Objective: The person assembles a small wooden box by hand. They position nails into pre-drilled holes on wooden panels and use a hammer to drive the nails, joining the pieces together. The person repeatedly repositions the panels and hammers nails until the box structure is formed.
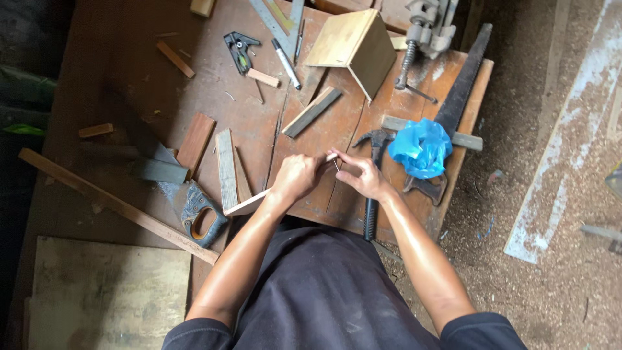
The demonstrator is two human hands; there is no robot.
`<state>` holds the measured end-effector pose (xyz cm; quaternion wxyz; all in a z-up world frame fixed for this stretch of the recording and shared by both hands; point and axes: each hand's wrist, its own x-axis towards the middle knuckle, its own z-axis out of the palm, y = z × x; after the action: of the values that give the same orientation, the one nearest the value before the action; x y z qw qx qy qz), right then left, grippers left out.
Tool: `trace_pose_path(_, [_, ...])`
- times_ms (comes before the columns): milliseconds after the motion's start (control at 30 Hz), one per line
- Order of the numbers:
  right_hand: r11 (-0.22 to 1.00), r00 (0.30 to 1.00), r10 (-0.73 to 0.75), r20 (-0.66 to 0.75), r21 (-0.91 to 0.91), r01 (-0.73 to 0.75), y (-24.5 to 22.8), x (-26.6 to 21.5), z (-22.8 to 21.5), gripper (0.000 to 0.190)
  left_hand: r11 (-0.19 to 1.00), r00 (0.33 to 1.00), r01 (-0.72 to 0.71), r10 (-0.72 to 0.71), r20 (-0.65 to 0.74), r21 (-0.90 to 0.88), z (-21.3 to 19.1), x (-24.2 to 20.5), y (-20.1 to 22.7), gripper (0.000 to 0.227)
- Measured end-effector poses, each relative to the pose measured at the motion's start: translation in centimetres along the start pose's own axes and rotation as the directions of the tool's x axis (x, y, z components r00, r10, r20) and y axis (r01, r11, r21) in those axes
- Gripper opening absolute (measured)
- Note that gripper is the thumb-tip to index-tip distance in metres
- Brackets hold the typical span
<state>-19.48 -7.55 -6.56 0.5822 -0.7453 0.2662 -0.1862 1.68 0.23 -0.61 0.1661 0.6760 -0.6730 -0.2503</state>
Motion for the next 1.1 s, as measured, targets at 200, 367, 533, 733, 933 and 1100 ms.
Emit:
trace_pose_path(200, [0.992,0.988,-0.108,-0.112,-0.079,0.099,-1.6,-0.3,0.1,0.060,0.998,1.000,0.005,-0.006,-0.010,-0.062,-2.4,-1.0,1.5,0.024])
trace_pose_path(367, [0.969,0.948,-0.238,-0.211,-0.112,0.218,-3.3,-0.2,0.8,0.053,0.991,1.000,-0.015,0.011,-0.029,-0.134,-4.3,-1.9,2.4,0.025])
trace_pose_path(533, [0.982,0.939,-0.186,-0.288,-0.013,0.190,-3.3,-0.5,1.7,0.043,0.992,1.000,0.005,-0.004,0.008,-0.125,-4.2,-2.5,2.9,0.024])
trace_pose_path(733, [0.981,0.935,-0.135,-0.327,0.091,0.174,-2.6,-0.7,2.2,0.023,0.989,0.992,-0.107,0.098,-0.082,-0.102,-3.3,-3.0,3.0,0.022])
trace_pose_path(933, [0.984,0.936,-0.154,-0.315,0.035,0.173,-3.7,-0.6,1.9,0.019,0.991,0.995,-0.085,0.079,-0.058,-0.108,-3.9,-3.0,3.0,0.025])
trace_pose_path(1100, [0.975,0.969,-0.096,-0.226,0.173,0.137,-4.9,-0.8,1.7,0.045,0.986,0.994,-0.102,0.096,-0.053,-0.131,-4.1,-3.2,3.1,0.023])
